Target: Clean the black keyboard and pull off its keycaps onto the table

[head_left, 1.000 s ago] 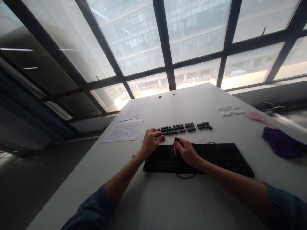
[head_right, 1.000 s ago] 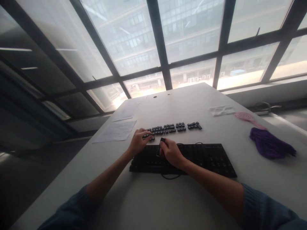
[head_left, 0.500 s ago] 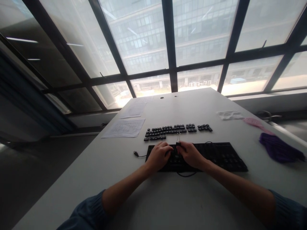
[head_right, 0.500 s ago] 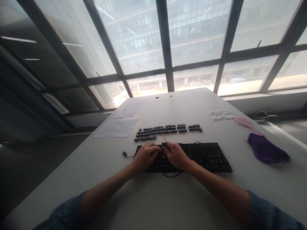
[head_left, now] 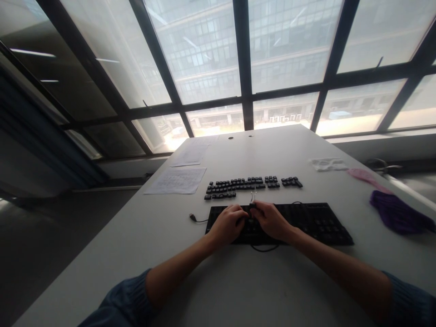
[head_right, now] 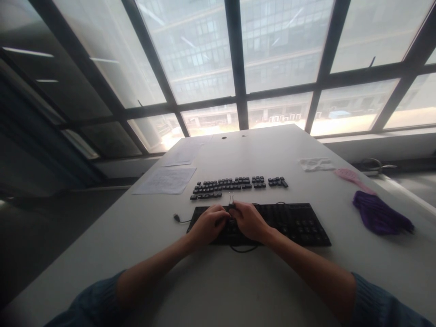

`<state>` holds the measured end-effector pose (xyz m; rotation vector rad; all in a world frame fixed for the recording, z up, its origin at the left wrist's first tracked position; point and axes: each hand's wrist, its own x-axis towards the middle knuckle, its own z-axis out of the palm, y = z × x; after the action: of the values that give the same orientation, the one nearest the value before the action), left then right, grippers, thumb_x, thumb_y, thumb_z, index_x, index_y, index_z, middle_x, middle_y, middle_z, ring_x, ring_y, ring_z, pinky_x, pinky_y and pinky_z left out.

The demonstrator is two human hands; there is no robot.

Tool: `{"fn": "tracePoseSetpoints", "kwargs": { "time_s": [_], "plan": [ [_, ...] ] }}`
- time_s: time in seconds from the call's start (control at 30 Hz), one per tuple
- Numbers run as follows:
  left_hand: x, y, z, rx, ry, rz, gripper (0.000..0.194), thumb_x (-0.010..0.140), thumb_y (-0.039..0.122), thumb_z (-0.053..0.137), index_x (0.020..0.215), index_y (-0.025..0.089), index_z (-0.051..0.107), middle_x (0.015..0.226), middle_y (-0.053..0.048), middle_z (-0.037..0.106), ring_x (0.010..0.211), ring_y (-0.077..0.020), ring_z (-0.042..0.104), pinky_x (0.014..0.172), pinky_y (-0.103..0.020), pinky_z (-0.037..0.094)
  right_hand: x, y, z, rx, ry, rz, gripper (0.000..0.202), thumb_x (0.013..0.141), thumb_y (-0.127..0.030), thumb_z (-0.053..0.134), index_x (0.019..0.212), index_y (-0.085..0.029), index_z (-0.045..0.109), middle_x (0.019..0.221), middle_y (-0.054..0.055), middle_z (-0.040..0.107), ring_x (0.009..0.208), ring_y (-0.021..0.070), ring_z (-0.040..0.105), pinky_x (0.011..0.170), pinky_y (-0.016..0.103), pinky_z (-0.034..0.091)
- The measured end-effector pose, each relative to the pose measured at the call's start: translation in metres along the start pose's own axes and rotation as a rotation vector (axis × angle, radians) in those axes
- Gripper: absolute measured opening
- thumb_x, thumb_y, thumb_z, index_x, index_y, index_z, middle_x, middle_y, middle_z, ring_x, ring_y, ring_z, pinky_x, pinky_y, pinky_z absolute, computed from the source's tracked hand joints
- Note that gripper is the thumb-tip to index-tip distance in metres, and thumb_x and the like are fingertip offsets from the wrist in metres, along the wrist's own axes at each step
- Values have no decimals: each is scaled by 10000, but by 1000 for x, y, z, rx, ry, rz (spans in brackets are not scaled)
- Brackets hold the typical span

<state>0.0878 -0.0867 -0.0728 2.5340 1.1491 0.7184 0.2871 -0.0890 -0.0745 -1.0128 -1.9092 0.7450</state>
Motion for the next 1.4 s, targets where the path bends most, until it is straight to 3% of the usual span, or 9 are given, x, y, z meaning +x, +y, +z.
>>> {"fn": "tracePoseSetpoints", "kwargs": {
  "time_s": [0.23,0.43,0.67,0.8,0.97,1.17,1.3,1.4],
  "plan": [
    [0,0,0,-8,-9,-6,230,868,110,528,950,215,715,953,-69,657,920,-209,597,863,-341,477,1,-1,0,-10,-56,-15,209,929,-216,492,733,-188,558,678,-1,589,636,147,501,617,251,359],
    [2,7,-7,-34,-18,1,207,820,83,537,886,196,697,921,-71,654,909,-212,590,864,-340,470,-2,-1,3,-92,-119,-150,186,940,-200,490,788,-198,598,803,45,641,737,179,552,699,279,398],
    [9,8,-4,-98,-97,-11,118,783,279,733,830,181,688,866,-61,655,845,-208,595,786,-310,472,-9,5,5,-124,-99,-235,174,952,-193,460,857,-199,605,856,77,637,791,196,557,743,306,424],
    [9,3,4,-127,-81,-7,154,786,339,764,793,192,722,836,-53,669,851,-209,606,811,-321,465,-11,4,4,-71,-77,-215,209,971,-235,450,824,-204,595,831,67,625,776,192,559,736,305,429],
    [5,6,4,-155,-43,-52,75,811,271,737,809,199,715,865,-39,674,849,-197,614,802,-311,478,-12,4,3,20,-36,-139,207,972,-246,445,826,-206,587,834,59,626,772,187,571,729,301,434],
    [-1,8,5,-172,79,-39,130,863,223,675,992,209,677,990,-54,666,954,-200,613,884,-324,491,-9,4,6,5,79,-75,198,961,-261,456,785,-207,529,778,39,578,720,175,524,695,293,405],
    [-4,6,6,-117,144,-32,199,865,238,689,1051,207,624,984,-50,657,957,-204,604,865,-326,500,-7,3,6,48,44,-41,194,970,-271,436,828,-200,546,791,35,597,719,170,530,704,288,405],
    [-4,8,5,-11,100,42,227,895,264,659,1106,208,594,978,-55,656,936,-212,595,854,-344,498,-7,4,5,99,28,-2,201,968,-268,433,820,-196,548,752,17,597,684,157,521,675,273,399]
  ]
}}
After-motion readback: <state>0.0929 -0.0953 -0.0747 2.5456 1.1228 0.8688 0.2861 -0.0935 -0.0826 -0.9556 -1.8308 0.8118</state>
